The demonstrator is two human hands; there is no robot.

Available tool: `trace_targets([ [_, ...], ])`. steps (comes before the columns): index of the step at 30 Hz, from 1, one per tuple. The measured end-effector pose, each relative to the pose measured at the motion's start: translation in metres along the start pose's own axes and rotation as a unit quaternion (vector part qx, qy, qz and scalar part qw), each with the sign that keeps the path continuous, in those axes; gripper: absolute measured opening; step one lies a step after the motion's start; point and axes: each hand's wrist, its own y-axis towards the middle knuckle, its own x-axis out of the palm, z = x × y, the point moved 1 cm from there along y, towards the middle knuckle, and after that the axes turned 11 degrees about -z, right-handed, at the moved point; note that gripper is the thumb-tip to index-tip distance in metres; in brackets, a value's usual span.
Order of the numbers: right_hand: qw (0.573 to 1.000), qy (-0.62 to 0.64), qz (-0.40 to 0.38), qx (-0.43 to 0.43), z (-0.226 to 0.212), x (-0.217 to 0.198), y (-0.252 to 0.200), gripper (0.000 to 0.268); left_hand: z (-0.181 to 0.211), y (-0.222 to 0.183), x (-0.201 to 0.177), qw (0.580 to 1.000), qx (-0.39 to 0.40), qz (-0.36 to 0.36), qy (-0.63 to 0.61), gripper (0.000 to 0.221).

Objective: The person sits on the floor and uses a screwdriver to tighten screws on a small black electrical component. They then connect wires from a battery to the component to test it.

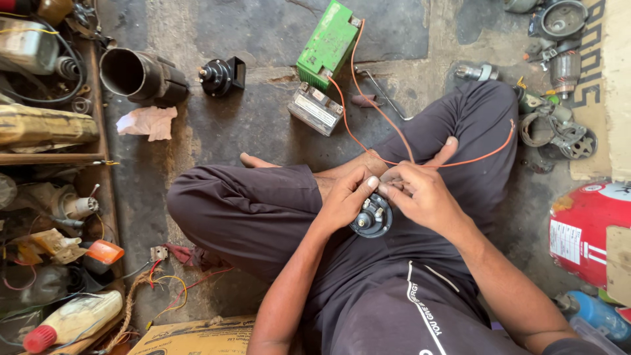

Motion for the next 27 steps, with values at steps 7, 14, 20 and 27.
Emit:
trace_targets([
  [7, 0.975, -0.193, 0.107, 0.009, -0.008, -0.025, -0.012, 0.008, -0.009, 0.003, -0.020, 0.989, 0.020, 0.144, 0.009, 0.024],
  [14, 0.982, 0.015, 0.182, 0.040, 0.014, -0.061, -0.024, 0.007, -0.002, 0.017, -0.043, 0.899, 0.001, 0.229, -0.373, 0.046],
  [20, 0.985, -0.050, 0.163, 0.003, 0.010, -0.008, 0.000, 0.006, 0.012, 0.011, -0.015, 0.946, 0.017, 0.090, -0.311, 0.045],
  [27, 0.985, 0.013, 0.161, 0.055, 0.004, 0.007, 0.020, 0.009, 0.015, 0.008, -0.006, 0.991, 0.080, 0.106, 0.026, 0.055],
])
